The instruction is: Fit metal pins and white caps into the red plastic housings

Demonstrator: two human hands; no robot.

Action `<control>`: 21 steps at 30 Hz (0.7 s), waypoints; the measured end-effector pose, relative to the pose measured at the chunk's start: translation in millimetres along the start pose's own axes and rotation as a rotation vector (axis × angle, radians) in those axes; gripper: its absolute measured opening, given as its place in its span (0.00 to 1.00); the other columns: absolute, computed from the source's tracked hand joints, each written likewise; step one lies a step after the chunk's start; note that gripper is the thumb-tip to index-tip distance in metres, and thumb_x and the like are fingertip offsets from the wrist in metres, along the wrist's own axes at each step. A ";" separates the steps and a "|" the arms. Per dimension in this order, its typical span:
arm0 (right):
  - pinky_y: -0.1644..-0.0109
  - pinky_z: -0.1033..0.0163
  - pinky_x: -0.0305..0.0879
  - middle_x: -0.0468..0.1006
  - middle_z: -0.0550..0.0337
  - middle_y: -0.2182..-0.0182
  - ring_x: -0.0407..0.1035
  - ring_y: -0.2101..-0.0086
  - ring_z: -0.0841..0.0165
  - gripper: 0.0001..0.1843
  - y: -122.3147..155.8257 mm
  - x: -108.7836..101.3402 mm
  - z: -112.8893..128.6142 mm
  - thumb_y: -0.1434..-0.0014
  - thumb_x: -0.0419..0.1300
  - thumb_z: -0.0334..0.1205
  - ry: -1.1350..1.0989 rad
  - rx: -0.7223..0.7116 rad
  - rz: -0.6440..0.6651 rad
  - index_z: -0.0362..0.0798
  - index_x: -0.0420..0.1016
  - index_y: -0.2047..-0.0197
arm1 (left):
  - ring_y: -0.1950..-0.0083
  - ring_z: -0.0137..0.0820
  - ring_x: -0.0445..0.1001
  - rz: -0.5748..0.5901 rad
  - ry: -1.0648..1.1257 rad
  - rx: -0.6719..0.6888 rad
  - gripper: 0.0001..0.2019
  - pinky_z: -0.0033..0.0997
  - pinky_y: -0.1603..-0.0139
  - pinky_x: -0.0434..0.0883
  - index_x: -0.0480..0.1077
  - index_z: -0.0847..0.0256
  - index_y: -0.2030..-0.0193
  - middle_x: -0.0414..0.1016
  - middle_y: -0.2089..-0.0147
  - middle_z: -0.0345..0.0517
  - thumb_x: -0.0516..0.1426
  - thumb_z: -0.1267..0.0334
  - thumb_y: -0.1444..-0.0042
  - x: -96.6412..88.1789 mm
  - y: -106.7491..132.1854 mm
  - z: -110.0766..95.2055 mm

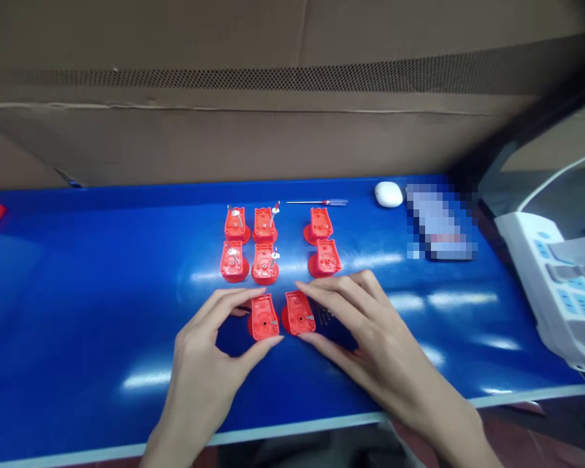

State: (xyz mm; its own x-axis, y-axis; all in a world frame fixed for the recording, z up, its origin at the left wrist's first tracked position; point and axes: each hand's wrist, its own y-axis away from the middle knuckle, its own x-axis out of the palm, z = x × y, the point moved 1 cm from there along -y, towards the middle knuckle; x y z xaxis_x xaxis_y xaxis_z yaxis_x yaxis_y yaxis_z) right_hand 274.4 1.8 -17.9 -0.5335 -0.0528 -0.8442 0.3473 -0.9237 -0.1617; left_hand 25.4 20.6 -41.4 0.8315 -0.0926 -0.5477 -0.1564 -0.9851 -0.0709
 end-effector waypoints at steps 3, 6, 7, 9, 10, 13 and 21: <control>0.38 0.47 0.73 0.77 0.51 0.36 0.68 0.41 0.53 0.26 4.2 1.2 -0.6 0.23 0.64 0.45 0.002 -0.003 -0.024 0.55 0.70 0.25 | 0.44 0.42 0.86 0.006 -0.012 -0.003 0.25 0.45 0.41 0.85 0.80 0.42 0.36 0.84 0.37 0.42 0.76 0.55 0.39 0.3 -0.4 3.4; 0.38 0.47 0.73 0.76 0.50 0.36 0.67 0.41 0.54 0.26 5.9 3.1 -1.8 0.23 0.65 0.44 -0.001 -0.004 -0.029 0.54 0.70 0.26 | 0.45 0.42 0.86 0.015 -0.005 -0.018 0.29 0.46 0.41 0.86 0.79 0.41 0.33 0.85 0.38 0.41 0.76 0.54 0.40 0.8 -0.1 5.8; 0.38 0.47 0.73 0.76 0.51 0.36 0.67 0.41 0.54 0.26 6.1 3.7 -2.2 0.23 0.65 0.44 -0.002 -0.004 -0.030 0.54 0.70 0.26 | 0.46 0.42 0.87 0.016 -0.002 -0.022 0.30 0.46 0.41 0.86 0.78 0.41 0.32 0.86 0.39 0.41 0.76 0.54 0.40 1.0 0.1 6.2; 0.37 0.47 0.73 0.76 0.51 0.36 0.67 0.42 0.54 0.26 6.0 4.5 -2.8 0.23 0.65 0.44 0.000 -0.006 -0.039 0.54 0.70 0.26 | 0.45 0.42 0.87 0.011 0.006 -0.024 0.30 0.46 0.40 0.86 0.78 0.41 0.33 0.87 0.40 0.40 0.76 0.54 0.40 1.5 0.6 6.4; 0.37 0.47 0.73 0.76 0.51 0.36 0.67 0.42 0.54 0.26 6.0 4.8 -3.0 0.23 0.65 0.44 0.002 -0.009 -0.045 0.54 0.70 0.26 | 0.45 0.42 0.87 0.007 0.009 -0.022 0.29 0.46 0.40 0.86 0.78 0.42 0.34 0.87 0.40 0.40 0.76 0.54 0.40 1.8 0.8 6.3; 0.37 0.47 0.72 0.76 0.51 0.36 0.67 0.42 0.54 0.26 6.4 5.3 -3.2 0.23 0.65 0.45 0.002 -0.011 -0.056 0.55 0.70 0.26 | 0.44 0.42 0.87 -0.003 0.003 0.002 0.25 0.45 0.40 0.86 0.80 0.43 0.36 0.86 0.39 0.41 0.76 0.55 0.40 2.4 1.0 5.8; 0.37 0.47 0.72 0.75 0.51 0.36 0.67 0.42 0.54 0.26 7.8 5.3 -2.1 0.23 0.65 0.44 -0.011 0.003 -0.048 0.56 0.69 0.26 | 0.45 0.41 0.87 -0.021 -0.029 0.038 0.24 0.44 0.42 0.86 0.81 0.42 0.36 0.85 0.38 0.40 0.75 0.56 0.39 1.9 1.3 5.0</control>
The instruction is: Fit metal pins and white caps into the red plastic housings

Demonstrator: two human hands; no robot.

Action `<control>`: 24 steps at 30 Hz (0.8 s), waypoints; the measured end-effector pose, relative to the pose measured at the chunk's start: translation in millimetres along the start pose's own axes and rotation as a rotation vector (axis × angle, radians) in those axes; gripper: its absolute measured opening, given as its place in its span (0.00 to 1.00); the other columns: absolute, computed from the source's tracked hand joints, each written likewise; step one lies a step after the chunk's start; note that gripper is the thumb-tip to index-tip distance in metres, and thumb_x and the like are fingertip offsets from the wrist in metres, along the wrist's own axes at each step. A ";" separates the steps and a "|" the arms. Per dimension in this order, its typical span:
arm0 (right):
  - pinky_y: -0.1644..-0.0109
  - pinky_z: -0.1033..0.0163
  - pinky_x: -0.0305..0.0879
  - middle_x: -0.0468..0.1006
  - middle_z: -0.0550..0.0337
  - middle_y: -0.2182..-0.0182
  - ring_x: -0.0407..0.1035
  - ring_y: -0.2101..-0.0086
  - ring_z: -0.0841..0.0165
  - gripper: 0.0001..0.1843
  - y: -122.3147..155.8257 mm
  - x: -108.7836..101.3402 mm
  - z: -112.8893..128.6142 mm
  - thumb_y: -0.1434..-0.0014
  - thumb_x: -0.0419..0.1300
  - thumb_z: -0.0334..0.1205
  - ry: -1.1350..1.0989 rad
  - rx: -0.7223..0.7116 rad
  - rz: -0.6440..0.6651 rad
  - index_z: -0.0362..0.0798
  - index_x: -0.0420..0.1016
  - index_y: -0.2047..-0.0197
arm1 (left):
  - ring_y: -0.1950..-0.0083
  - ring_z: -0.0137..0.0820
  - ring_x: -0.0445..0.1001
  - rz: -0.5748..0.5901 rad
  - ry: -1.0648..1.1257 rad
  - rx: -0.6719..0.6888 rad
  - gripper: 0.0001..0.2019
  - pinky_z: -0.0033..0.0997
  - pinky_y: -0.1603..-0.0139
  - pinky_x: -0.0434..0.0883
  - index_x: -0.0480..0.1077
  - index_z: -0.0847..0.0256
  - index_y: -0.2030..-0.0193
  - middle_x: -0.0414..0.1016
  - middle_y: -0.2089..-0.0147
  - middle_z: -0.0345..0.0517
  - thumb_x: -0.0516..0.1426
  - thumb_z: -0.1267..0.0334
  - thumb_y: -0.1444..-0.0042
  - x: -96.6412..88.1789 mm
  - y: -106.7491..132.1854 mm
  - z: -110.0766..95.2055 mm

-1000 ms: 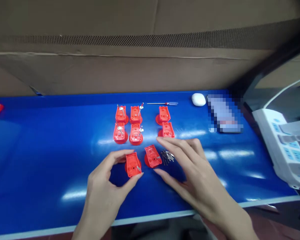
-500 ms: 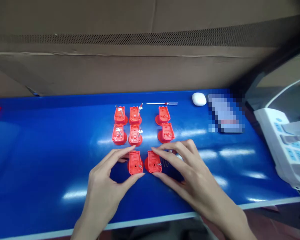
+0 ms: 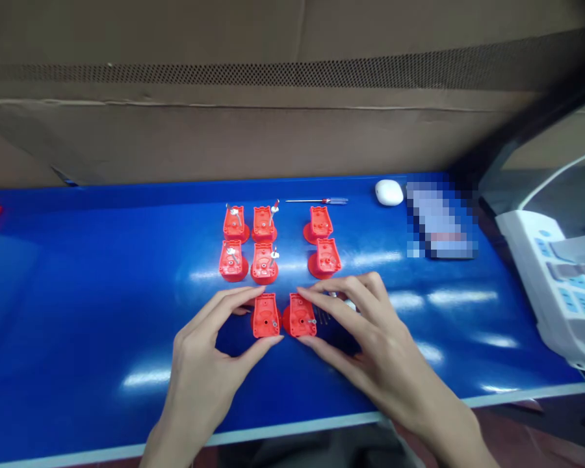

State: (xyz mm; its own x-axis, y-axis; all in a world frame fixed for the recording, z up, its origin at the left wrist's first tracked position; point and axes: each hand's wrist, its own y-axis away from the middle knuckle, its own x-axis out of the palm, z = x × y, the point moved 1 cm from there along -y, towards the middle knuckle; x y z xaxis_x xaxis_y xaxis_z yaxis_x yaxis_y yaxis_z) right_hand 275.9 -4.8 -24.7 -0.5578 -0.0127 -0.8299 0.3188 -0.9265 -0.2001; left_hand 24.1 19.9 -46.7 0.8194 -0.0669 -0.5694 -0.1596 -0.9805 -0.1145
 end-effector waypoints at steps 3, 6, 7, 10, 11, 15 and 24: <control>0.36 0.46 0.72 0.75 0.51 0.36 0.68 0.41 0.54 0.26 -0.9 -0.8 0.2 0.23 0.65 0.44 0.003 -0.001 0.002 0.56 0.69 0.26 | 0.46 0.39 0.87 0.001 -0.007 0.002 0.25 0.43 0.41 0.85 0.80 0.41 0.36 0.84 0.38 0.39 0.76 0.56 0.39 0.0 0.4 0.3; 0.36 0.46 0.72 0.75 0.51 0.35 0.67 0.41 0.54 0.26 -0.9 -1.5 0.2 0.23 0.65 0.45 0.003 -0.004 0.007 0.56 0.69 0.25 | 0.44 0.40 0.86 0.002 -0.015 0.008 0.25 0.44 0.40 0.85 0.80 0.40 0.36 0.84 0.38 0.39 0.75 0.56 0.39 0.1 0.5 0.1; 0.36 0.46 0.72 0.75 0.51 0.36 0.67 0.41 0.54 0.26 -0.6 -1.6 0.2 0.23 0.65 0.45 0.004 -0.003 0.007 0.56 0.69 0.25 | 0.44 0.40 0.86 0.001 -0.016 0.012 0.25 0.44 0.40 0.85 0.80 0.40 0.36 0.84 0.38 0.39 0.75 0.56 0.39 0.1 0.5 -0.1; 0.36 0.45 0.71 0.75 0.51 0.35 0.67 0.40 0.53 0.27 0.2 -1.5 -0.2 0.23 0.64 0.45 0.004 -0.001 0.004 0.56 0.68 0.25 | 0.44 0.41 0.87 0.002 -0.008 0.011 0.26 0.46 0.41 0.85 0.79 0.41 0.34 0.85 0.38 0.40 0.75 0.56 0.38 0.2 0.8 -0.4; 0.36 0.45 0.71 0.75 0.50 0.35 0.67 0.40 0.53 0.27 0.4 -1.3 -0.3 0.23 0.64 0.44 0.002 -0.001 0.003 0.56 0.68 0.25 | 0.44 0.42 0.87 0.001 -0.003 0.009 0.27 0.46 0.41 0.86 0.78 0.41 0.34 0.85 0.38 0.40 0.75 0.56 0.38 0.2 1.1 -0.4; 0.35 0.46 0.72 0.75 0.51 0.35 0.67 0.40 0.54 0.26 0.2 0.5 -0.6 0.23 0.64 0.44 -0.017 0.011 0.005 0.57 0.69 0.25 | 0.43 0.43 0.87 0.004 -0.003 0.006 0.26 0.47 0.40 0.85 0.78 0.42 0.34 0.85 0.38 0.42 0.75 0.55 0.38 0.4 2.4 0.7; 0.33 0.43 0.67 0.76 0.56 0.36 0.71 0.40 0.55 0.31 10.8 -18.7 -5.8 0.24 0.67 0.48 -0.001 0.066 -0.041 0.64 0.67 0.23 | 0.42 0.44 0.86 0.013 -0.017 0.030 0.28 0.48 0.40 0.85 0.77 0.43 0.33 0.83 0.36 0.44 0.75 0.53 0.38 -0.3 2.7 1.5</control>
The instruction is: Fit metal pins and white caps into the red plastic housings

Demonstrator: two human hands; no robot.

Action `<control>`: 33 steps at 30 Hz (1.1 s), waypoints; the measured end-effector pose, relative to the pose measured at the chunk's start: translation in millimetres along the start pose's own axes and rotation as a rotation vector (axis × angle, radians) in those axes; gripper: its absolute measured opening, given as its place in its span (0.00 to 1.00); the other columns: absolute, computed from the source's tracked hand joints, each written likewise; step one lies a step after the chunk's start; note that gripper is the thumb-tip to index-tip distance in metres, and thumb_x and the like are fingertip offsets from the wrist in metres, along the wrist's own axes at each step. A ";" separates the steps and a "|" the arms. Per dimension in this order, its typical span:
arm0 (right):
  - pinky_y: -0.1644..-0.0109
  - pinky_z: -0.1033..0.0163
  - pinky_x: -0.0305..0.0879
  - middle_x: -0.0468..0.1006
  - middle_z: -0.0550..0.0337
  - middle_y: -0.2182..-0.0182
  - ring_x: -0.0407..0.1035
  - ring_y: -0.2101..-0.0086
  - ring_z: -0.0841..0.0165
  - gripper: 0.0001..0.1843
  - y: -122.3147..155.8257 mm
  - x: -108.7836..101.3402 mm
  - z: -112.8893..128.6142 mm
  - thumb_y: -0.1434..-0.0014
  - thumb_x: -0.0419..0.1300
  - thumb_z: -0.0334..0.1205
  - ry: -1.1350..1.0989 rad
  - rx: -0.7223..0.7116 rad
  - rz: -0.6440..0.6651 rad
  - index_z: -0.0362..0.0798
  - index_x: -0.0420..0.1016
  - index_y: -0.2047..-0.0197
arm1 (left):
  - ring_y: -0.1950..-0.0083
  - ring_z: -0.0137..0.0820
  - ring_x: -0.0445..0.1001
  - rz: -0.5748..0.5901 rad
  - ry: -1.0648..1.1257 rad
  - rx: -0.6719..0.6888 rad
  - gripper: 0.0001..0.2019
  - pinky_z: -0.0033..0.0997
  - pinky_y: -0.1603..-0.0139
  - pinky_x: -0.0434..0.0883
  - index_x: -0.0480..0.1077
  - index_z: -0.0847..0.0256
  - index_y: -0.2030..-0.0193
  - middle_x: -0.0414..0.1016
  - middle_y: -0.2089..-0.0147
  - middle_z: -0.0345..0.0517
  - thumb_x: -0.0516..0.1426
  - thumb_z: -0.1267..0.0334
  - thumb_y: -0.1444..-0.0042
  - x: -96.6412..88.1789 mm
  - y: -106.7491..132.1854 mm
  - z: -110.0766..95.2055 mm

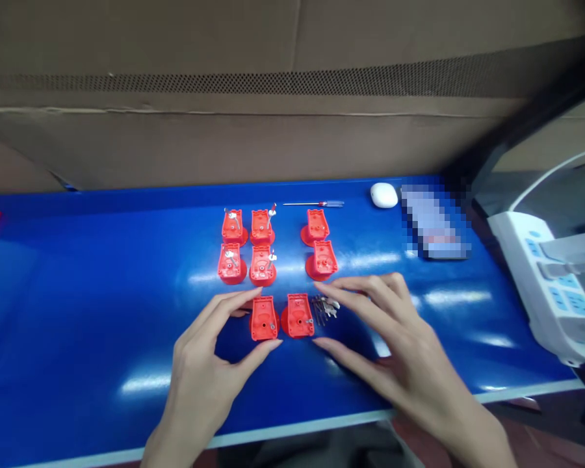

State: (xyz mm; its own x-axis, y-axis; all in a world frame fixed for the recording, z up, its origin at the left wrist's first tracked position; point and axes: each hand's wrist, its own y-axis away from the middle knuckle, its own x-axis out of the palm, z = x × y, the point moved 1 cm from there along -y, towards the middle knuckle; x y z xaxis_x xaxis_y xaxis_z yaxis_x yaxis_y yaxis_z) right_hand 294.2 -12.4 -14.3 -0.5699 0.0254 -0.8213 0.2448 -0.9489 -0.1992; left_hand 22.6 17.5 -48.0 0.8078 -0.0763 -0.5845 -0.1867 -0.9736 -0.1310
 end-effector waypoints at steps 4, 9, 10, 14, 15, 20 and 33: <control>0.36 0.44 0.67 0.81 0.57 0.43 0.74 0.44 0.55 0.21 9.4 -8.4 -12.2 0.23 0.64 0.44 -0.004 0.071 -0.088 0.64 0.75 0.30 | 0.42 0.44 0.85 0.004 0.020 0.001 0.28 0.48 0.40 0.85 0.77 0.44 0.32 0.83 0.36 0.46 0.74 0.55 0.37 -1.0 0.4 -0.8; 0.47 0.51 0.74 0.83 0.56 0.52 0.76 0.56 0.60 0.12 13.0 9.6 -25.4 0.22 0.64 0.44 -0.130 0.196 -0.143 0.56 0.82 0.40 | 0.38 0.43 0.84 0.020 0.019 0.006 0.28 0.48 0.35 0.82 0.77 0.44 0.32 0.82 0.36 0.46 0.74 0.57 0.37 -3.1 0.4 -4.6; 0.49 0.52 0.74 0.82 0.55 0.53 0.76 0.57 0.61 0.12 12.2 13.7 -26.6 0.22 0.63 0.45 -0.139 0.227 -0.155 0.55 0.82 0.40 | 0.38 0.43 0.84 0.019 0.016 0.005 0.28 0.48 0.35 0.81 0.77 0.45 0.32 0.82 0.36 0.46 0.74 0.57 0.37 -3.7 0.1 -5.4; 0.48 0.52 0.74 0.83 0.55 0.53 0.77 0.54 0.59 0.11 6.4 21.9 -28.9 0.21 0.62 0.47 -0.147 0.275 -0.144 0.53 0.84 0.45 | 0.41 0.43 0.85 0.027 0.046 -0.030 0.27 0.48 0.38 0.83 0.77 0.48 0.31 0.83 0.37 0.49 0.73 0.56 0.35 -6.2 -1.9 -6.4; 0.47 0.51 0.74 0.83 0.55 0.54 0.77 0.53 0.59 0.11 5.2 21.9 -29.6 0.21 0.62 0.47 -0.146 0.276 -0.141 0.53 0.84 0.47 | 0.42 0.43 0.85 0.025 0.051 -0.036 0.26 0.48 0.38 0.83 0.77 0.49 0.32 0.83 0.38 0.49 0.73 0.56 0.35 -6.8 -2.3 -6.1; 0.40 0.48 0.72 0.84 0.55 0.55 0.77 0.53 0.59 0.12 4.5 19.4 -31.9 0.20 0.60 0.48 -0.149 0.274 -0.126 0.52 0.83 0.51 | 0.40 0.45 0.85 0.016 0.039 -0.021 0.25 0.50 0.37 0.84 0.79 0.51 0.34 0.82 0.36 0.52 0.73 0.55 0.36 -7.9 -2.9 -5.7; 0.48 0.52 0.75 0.82 0.55 0.57 0.77 0.55 0.59 0.13 -4.2 26.3 -27.6 0.21 0.60 0.50 -0.133 0.319 -0.151 0.52 0.83 0.48 | 0.35 0.49 0.83 -0.096 0.032 -0.171 0.31 0.57 0.31 0.82 0.74 0.48 0.29 0.76 0.30 0.52 0.74 0.57 0.37 -20.1 33.9 -11.2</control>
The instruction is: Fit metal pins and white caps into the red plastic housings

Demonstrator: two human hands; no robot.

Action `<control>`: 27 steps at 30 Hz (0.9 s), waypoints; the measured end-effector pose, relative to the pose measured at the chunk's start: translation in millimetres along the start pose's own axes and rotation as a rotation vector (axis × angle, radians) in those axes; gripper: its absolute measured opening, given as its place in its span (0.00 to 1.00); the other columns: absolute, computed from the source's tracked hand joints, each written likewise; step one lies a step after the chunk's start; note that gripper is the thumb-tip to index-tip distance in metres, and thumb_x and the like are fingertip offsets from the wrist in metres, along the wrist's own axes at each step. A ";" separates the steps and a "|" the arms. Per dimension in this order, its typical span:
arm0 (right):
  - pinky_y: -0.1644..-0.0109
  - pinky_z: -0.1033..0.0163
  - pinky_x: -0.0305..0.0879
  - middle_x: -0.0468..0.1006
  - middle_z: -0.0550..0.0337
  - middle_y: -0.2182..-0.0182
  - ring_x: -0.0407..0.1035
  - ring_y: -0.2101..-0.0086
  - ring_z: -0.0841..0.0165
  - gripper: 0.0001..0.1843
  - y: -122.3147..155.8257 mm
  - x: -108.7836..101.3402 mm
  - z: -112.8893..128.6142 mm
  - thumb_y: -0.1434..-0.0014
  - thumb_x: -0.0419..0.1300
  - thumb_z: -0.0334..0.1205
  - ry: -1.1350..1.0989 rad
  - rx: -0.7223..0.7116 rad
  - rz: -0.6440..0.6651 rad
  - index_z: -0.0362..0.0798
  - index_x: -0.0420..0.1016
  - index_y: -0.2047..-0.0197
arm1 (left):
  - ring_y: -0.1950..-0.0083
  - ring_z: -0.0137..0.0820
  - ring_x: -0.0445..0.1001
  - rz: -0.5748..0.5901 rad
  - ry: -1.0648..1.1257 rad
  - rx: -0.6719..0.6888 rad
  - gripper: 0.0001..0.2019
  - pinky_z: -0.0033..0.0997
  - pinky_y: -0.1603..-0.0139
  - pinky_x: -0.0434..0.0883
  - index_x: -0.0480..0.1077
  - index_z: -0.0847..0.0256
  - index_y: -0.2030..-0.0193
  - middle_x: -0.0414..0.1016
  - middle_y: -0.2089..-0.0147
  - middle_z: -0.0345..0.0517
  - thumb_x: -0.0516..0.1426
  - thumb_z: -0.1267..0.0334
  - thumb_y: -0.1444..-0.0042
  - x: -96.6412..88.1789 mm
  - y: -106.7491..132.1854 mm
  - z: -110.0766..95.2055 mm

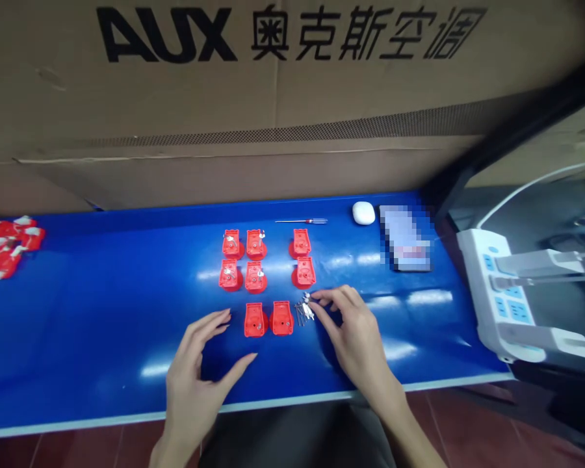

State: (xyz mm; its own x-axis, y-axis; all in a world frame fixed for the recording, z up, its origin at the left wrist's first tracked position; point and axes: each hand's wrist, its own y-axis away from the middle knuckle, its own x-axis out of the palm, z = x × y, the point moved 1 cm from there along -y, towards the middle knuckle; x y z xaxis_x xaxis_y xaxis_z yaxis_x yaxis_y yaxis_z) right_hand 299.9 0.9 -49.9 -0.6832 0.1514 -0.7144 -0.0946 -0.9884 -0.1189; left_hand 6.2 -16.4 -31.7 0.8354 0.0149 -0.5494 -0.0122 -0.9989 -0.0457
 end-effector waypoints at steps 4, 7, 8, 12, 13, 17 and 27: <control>0.50 0.53 0.74 0.81 0.56 0.57 0.75 0.56 0.59 0.13 -2.3 0.4 -0.1 0.20 0.60 0.49 0.005 0.016 0.011 0.52 0.82 0.50 | 0.37 0.49 0.84 -0.042 0.010 -0.022 0.30 0.57 0.32 0.83 0.74 0.50 0.30 0.76 0.31 0.54 0.74 0.56 0.37 2.3 6.3 0.8; 0.49 0.52 0.72 0.80 0.56 0.58 0.74 0.56 0.59 0.12 -1.6 -0.5 0.2 0.20 0.60 0.48 0.012 0.021 0.023 0.51 0.81 0.51 | 0.38 0.48 0.83 -0.066 0.017 -0.002 0.29 0.56 0.34 0.83 0.74 0.50 0.31 0.76 0.32 0.53 0.73 0.58 0.36 2.2 6.5 -2.6; 0.48 0.51 0.71 0.80 0.56 0.58 0.74 0.56 0.59 0.12 -1.1 -0.5 -0.1 0.20 0.59 0.47 0.016 0.023 0.022 0.51 0.80 0.52 | 0.39 0.47 0.83 -0.087 0.004 0.015 0.28 0.55 0.34 0.82 0.74 0.50 0.31 0.77 0.33 0.52 0.73 0.60 0.36 1.6 6.8 -4.4; 0.44 0.48 0.70 0.80 0.57 0.58 0.73 0.56 0.58 0.08 3.4 -1.9 -1.2 0.20 0.60 0.43 0.013 0.028 -0.014 0.51 0.78 0.52 | 0.52 0.42 0.82 -0.288 -0.051 0.158 0.22 0.50 0.47 0.81 0.79 0.49 0.36 0.80 0.51 0.44 0.70 0.69 0.36 0.9 15.2 -14.3; 0.45 0.48 0.70 0.80 0.57 0.58 0.73 0.56 0.58 0.07 5.5 -4.0 -0.3 0.20 0.60 0.42 0.003 0.027 -0.026 0.51 0.78 0.52 | 0.56 0.41 0.81 -0.337 -0.040 0.202 0.21 0.48 0.51 0.80 0.80 0.49 0.39 0.80 0.56 0.42 0.70 0.71 0.36 2.7 19.4 -18.5; 0.50 0.54 0.72 0.81 0.57 0.56 0.75 0.56 0.60 0.05 21.9 -23.6 15.7 0.20 0.60 0.40 -0.051 0.002 -0.077 0.53 0.77 0.52 | 0.59 0.39 0.82 -0.356 0.065 0.189 0.13 0.43 0.56 0.81 0.84 0.47 0.49 0.84 0.60 0.40 0.68 0.71 0.35 21.4 38.9 -46.1; 0.50 0.56 0.82 0.85 0.53 0.53 0.82 0.53 0.61 0.16 69.9 -22.9 64.5 0.27 0.61 0.25 -0.188 -0.305 0.014 0.51 0.75 0.41 | 0.32 0.56 0.84 0.159 0.965 -0.710 0.23 0.56 0.28 0.80 0.88 0.55 0.42 0.87 0.36 0.58 0.69 0.42 0.34 68.4 49.4 -79.9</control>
State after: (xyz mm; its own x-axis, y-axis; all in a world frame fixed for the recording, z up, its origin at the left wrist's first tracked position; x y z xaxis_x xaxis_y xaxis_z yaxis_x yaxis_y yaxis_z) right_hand 262.2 -72.5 2.7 -0.8071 0.1045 -0.5811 0.1168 -0.9365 -0.3307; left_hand 106.7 -68.3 -4.9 0.9222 0.1528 0.3552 -0.1001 -0.7929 0.6011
